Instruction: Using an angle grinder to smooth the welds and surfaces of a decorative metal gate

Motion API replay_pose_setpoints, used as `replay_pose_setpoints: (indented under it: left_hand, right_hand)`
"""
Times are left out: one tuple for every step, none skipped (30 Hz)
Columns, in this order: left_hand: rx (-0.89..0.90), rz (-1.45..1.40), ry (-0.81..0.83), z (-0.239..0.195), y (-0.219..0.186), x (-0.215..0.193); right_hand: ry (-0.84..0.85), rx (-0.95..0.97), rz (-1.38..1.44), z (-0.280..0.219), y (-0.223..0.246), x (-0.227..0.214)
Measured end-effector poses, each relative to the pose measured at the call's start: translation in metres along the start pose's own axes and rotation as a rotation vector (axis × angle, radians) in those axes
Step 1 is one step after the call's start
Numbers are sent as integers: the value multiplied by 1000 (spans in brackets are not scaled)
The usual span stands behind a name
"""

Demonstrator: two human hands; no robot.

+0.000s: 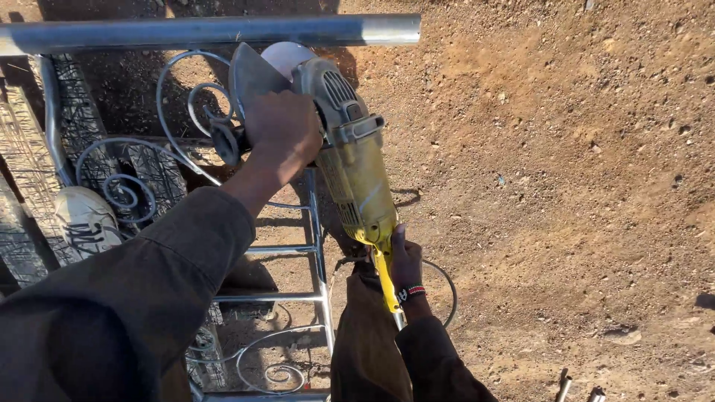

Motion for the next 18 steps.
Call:
replay_pose_setpoints:
  left_hand:
    - [18,3,9,-4,2,-2]
    - [37,6,17,-8,4,-4]
    - [35,-2,11,-8,4,-3]
    - [60,-18,-23,-8,3,-1]
    - [84,-32,-46,-9,2,5]
    - [82,-37,-40,-7,1,3]
    - [64,-92,-24,-9,3,6]
    - [46,-148,-9,-11,4,9]
    - [49,-149,0,-9,5,12]
    - [53,-145,-25,-8,6,12]
    - [52,-141,-57,-7,6,11]
    - [50,-143,-55,-13,9,11]
    - [50,-143,-47,-18,12,8]
    - [49,-143,-40,-24,14,4]
    - [48,-139,-48,-25,15,2]
    - [69,-162,-23,-25,16,-1]
    - [94,-185,-3,-24,16,-5]
    - [97,-181,-16,-22,15,-10]
  right_hand:
    - [-30,-6,-7,0,-1,0]
    - [-60,-11,-14,1,-2,1]
    - [-61,-19,-20,2,-6,-1]
    - [-90,-21,-9,5,-11,-4]
    - [-116,-11,3,2,-21,-5]
    - [-113,-7,-3,10,-14,-14]
    - [-102,-22,57,11,-13,-19]
    - [-92,-37,117,13,-12,-24]
    - [-94,-28,114,20,-15,-26]
    - [-76,-53,20,27,-16,-29]
    - [-53,-87,-75,37,-16,-33]
    - [-51,-86,-77,33,-10,-35]
    - [-21,-73,-108,28,-3,-36]
    - [8,-60,-140,23,6,-37]
    - [7,-67,-135,16,17,-38]
    - [28,-56,-131,9,29,-39]
    - [45,-48,-127,3,42,-41]
    - [39,-59,-122,-1,54,-43]
Point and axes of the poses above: each hand's wrist, its own z-axis towards the middle knuckle, its own x-axis out of the palm, y = z × x, the point moved 2 cm from there along z, towards the middle knuckle, and after that the axes turned 9 degrees about y, right-handed, at the moved point
